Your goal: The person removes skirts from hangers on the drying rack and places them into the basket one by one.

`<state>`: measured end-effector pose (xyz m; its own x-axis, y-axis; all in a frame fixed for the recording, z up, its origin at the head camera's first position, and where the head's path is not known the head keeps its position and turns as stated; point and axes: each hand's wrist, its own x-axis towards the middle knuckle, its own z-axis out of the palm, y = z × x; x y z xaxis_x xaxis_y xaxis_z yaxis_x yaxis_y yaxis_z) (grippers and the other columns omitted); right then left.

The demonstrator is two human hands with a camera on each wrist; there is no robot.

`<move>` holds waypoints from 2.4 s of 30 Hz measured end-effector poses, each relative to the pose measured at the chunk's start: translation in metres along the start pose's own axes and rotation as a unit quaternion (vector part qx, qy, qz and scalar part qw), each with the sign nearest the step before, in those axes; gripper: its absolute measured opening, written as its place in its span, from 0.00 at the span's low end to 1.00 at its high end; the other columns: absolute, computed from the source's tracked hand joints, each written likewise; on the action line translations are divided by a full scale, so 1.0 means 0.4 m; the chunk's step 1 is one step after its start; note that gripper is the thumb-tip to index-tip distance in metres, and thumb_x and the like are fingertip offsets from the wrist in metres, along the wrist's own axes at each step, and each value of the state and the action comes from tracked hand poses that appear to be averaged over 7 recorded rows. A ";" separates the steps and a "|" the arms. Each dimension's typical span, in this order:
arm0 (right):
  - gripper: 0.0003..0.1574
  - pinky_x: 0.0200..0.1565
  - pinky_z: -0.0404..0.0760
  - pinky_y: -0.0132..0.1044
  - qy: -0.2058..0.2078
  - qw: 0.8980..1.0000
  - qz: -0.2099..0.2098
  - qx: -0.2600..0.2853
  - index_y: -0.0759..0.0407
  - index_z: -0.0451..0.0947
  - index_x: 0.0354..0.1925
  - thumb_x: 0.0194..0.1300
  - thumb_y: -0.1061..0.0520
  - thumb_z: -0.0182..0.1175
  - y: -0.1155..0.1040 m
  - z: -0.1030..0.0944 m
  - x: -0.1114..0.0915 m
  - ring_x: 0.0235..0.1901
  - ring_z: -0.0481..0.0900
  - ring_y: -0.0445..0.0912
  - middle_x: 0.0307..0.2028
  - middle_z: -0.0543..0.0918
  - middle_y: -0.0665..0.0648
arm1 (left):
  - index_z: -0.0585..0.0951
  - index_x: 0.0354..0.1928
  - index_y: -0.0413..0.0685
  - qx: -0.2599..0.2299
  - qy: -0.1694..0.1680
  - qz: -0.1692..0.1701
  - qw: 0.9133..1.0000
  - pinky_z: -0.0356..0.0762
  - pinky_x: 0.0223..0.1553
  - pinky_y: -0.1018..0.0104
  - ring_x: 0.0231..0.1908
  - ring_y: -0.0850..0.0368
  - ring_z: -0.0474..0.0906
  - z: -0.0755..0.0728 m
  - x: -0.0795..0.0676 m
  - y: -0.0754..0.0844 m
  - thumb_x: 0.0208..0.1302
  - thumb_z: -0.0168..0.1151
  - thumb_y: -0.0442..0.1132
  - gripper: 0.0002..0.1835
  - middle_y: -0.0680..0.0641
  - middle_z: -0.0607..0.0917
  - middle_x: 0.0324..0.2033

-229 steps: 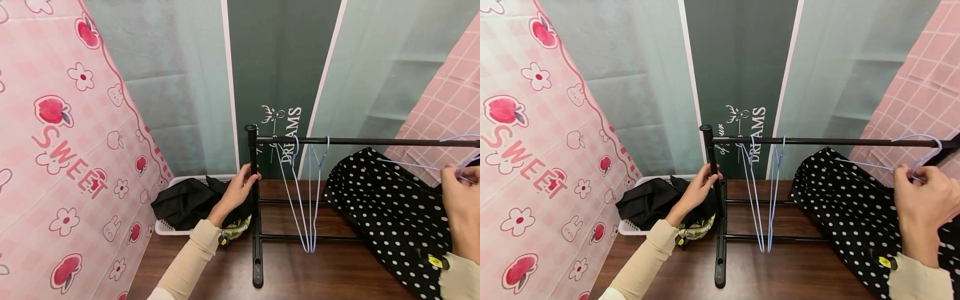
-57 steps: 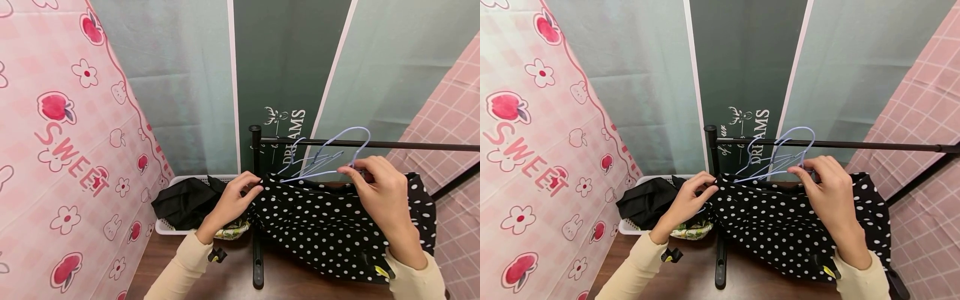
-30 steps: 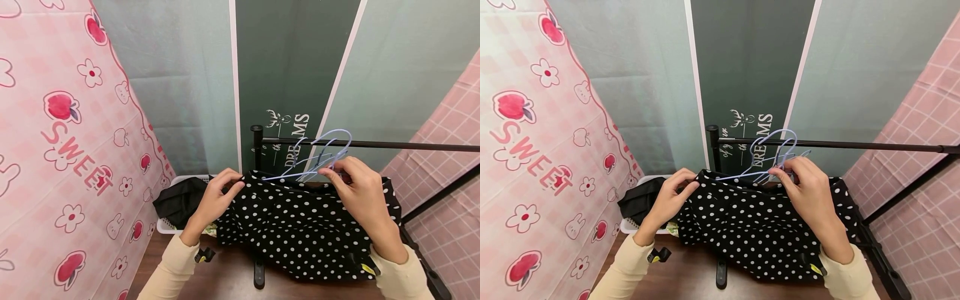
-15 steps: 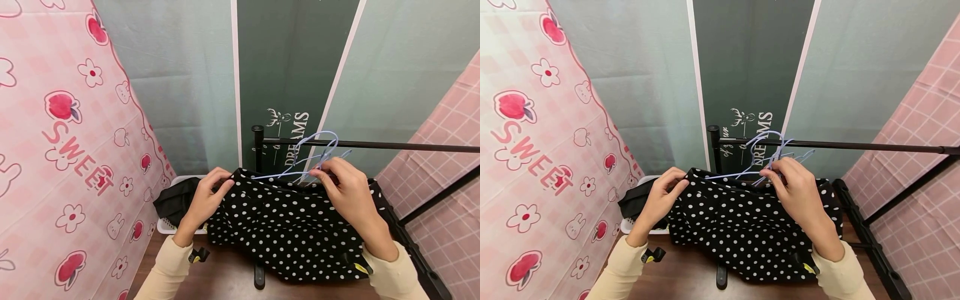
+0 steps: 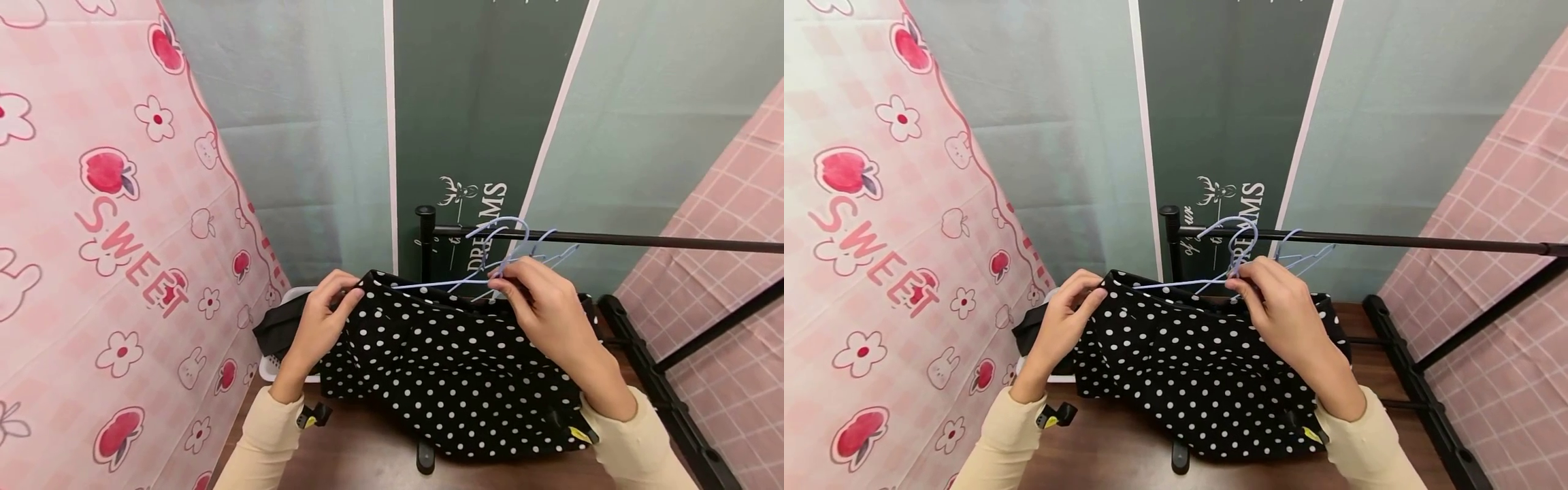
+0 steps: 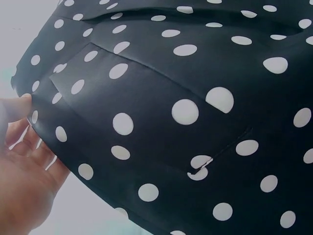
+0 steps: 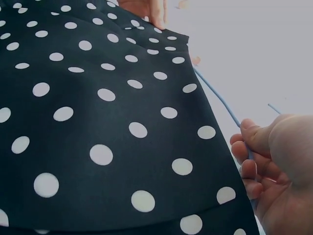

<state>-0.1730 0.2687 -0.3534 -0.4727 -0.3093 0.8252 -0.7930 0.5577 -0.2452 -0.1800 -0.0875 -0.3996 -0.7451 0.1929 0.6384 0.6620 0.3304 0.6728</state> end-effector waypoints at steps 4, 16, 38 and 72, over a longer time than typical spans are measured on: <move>0.05 0.34 0.68 0.27 -0.009 1.000 -0.006 0.007 0.61 0.84 0.42 0.70 0.62 0.70 0.000 0.011 0.008 0.30 0.68 0.36 0.33 0.81 0.51 | 0.87 0.48 0.43 -0.004 0.012 -0.003 1.000 0.77 0.38 0.73 0.43 0.62 0.80 -0.011 0.004 -0.009 0.75 0.63 0.27 0.08 0.45 0.84 0.45; 0.15 0.34 0.68 0.29 -0.008 0.999 -0.022 0.023 0.60 0.84 0.42 0.59 0.71 0.75 0.001 0.047 0.027 0.29 0.70 0.37 0.34 0.83 0.51 | 0.86 0.48 0.41 0.006 0.033 -0.009 0.999 0.77 0.39 0.74 0.38 0.64 0.78 -0.040 0.011 -0.024 0.76 0.62 0.27 0.07 0.45 0.84 0.45; 0.09 0.31 0.66 0.26 -0.010 0.998 -0.016 0.054 0.61 0.84 0.40 0.63 0.68 0.74 0.001 0.118 0.070 0.26 0.69 0.37 0.31 0.81 0.52 | 0.86 0.48 0.35 -0.003 0.077 -0.014 0.997 0.79 0.41 0.77 0.40 0.66 0.82 -0.091 0.015 -0.047 0.77 0.62 0.29 0.06 0.45 0.83 0.43; 0.04 0.31 0.69 0.31 -0.050 0.993 0.001 0.110 0.60 0.83 0.40 0.71 0.62 0.70 -0.076 0.214 0.137 0.28 0.70 0.39 0.31 0.79 0.51 | 0.82 0.46 0.20 -0.019 0.186 0.002 0.982 0.77 0.49 0.77 0.43 0.65 0.78 -0.196 0.011 -0.060 0.72 0.59 0.19 0.06 0.60 0.83 0.42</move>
<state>-0.2075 0.1688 -0.3443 -0.5013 -0.3888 0.7730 -0.8515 0.3804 -0.3609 -0.1928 -0.1673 -0.3838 -0.6656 -0.1588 0.7292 0.6728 0.2952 0.6784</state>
